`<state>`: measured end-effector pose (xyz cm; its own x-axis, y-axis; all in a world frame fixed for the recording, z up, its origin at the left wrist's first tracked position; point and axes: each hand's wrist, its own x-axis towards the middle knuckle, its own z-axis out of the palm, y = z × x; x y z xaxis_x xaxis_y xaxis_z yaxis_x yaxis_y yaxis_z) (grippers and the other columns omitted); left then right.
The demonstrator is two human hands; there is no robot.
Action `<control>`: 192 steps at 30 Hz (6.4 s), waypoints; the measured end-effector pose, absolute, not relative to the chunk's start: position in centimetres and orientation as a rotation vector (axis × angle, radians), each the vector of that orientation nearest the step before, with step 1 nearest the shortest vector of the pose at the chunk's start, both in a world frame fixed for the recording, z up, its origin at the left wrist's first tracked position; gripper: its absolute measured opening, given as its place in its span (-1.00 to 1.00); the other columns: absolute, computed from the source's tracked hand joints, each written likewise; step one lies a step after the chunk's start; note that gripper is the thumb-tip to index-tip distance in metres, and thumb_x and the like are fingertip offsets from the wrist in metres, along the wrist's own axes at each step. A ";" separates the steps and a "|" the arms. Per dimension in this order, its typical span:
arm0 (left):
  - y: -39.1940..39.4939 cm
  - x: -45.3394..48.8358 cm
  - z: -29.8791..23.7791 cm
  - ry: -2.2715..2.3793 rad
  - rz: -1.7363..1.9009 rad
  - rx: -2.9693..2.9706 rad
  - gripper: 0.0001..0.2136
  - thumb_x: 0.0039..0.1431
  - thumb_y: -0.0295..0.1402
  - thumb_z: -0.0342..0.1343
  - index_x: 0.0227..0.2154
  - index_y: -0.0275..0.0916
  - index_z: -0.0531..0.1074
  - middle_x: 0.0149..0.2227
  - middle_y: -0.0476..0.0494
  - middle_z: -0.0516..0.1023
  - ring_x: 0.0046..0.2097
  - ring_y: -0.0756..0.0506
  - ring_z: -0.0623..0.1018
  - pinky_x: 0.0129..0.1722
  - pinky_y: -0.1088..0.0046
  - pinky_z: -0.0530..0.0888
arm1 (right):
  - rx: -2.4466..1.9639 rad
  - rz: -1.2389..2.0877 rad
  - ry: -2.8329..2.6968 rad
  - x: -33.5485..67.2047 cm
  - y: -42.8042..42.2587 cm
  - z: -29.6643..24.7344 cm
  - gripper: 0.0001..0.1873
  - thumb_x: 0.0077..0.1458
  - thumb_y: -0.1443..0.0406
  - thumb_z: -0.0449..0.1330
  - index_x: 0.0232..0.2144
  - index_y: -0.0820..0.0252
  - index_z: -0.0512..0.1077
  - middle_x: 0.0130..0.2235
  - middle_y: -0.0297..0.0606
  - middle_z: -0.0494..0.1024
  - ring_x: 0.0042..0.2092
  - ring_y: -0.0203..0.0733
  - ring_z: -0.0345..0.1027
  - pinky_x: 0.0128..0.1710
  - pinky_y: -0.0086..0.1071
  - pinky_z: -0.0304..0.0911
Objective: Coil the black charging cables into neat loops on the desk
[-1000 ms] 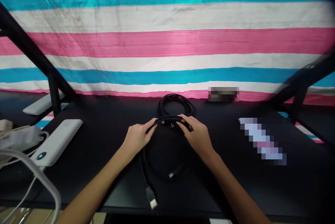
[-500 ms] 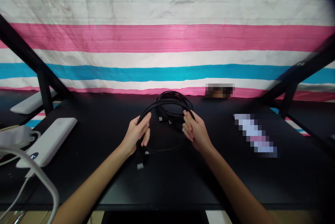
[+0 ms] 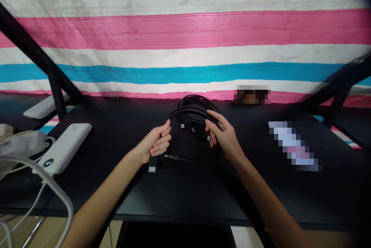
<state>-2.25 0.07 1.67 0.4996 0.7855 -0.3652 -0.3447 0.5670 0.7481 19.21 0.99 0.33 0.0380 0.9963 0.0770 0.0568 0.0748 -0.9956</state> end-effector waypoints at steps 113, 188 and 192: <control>3.4 -1.8 -0.7 1.345 0.867 1.397 -0.42 0.12 -0.13 0.00 0.12 -0.43 0.21 -0.76 0.11 0.35 -0.74 0.02 0.39 -0.77 0.63 0.21 | -1.429 0.830 -1.083 24.5 4.9 -2.1 -0.49 -0.05 0.26 0.22 -0.03 0.40 0.38 -0.45 -0.21 0.52 -0.68 -0.44 0.20 -0.75 -0.54 0.16; 0.0 -0.9 0.9 0.980 0.944 1.198 -0.59 0.26 -0.16 -0.12 0.10 -0.19 0.27 -0.73 0.21 0.13 -0.81 0.15 0.14 -0.83 0.69 0.05 | -1.195 0.988 -1.617 19.5 0.8 0.1 -0.52 0.16 0.18 0.07 0.13 0.11 0.28 -0.41 -0.35 0.48 -0.67 -0.46 0.14 -0.71 -0.53 0.14; 0.0 -0.8 -0.1 1.211 0.948 1.516 -0.57 0.26 -0.16 -0.14 0.10 -0.22 0.30 -0.72 0.17 0.19 -0.78 0.09 0.25 -0.80 0.63 0.24 | -1.242 0.732 -1.743 19.5 0.9 -0.2 -0.63 0.14 0.26 0.10 -0.01 0.20 0.44 -0.56 -0.38 0.44 -0.48 -0.30 0.33 -0.34 -0.42 0.31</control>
<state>-0.85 0.04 -0.10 0.2113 0.9773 0.0133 0.2472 -0.0666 0.9667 19.45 0.93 -0.21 -0.1438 0.9422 0.3026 0.4434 0.3347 -0.8315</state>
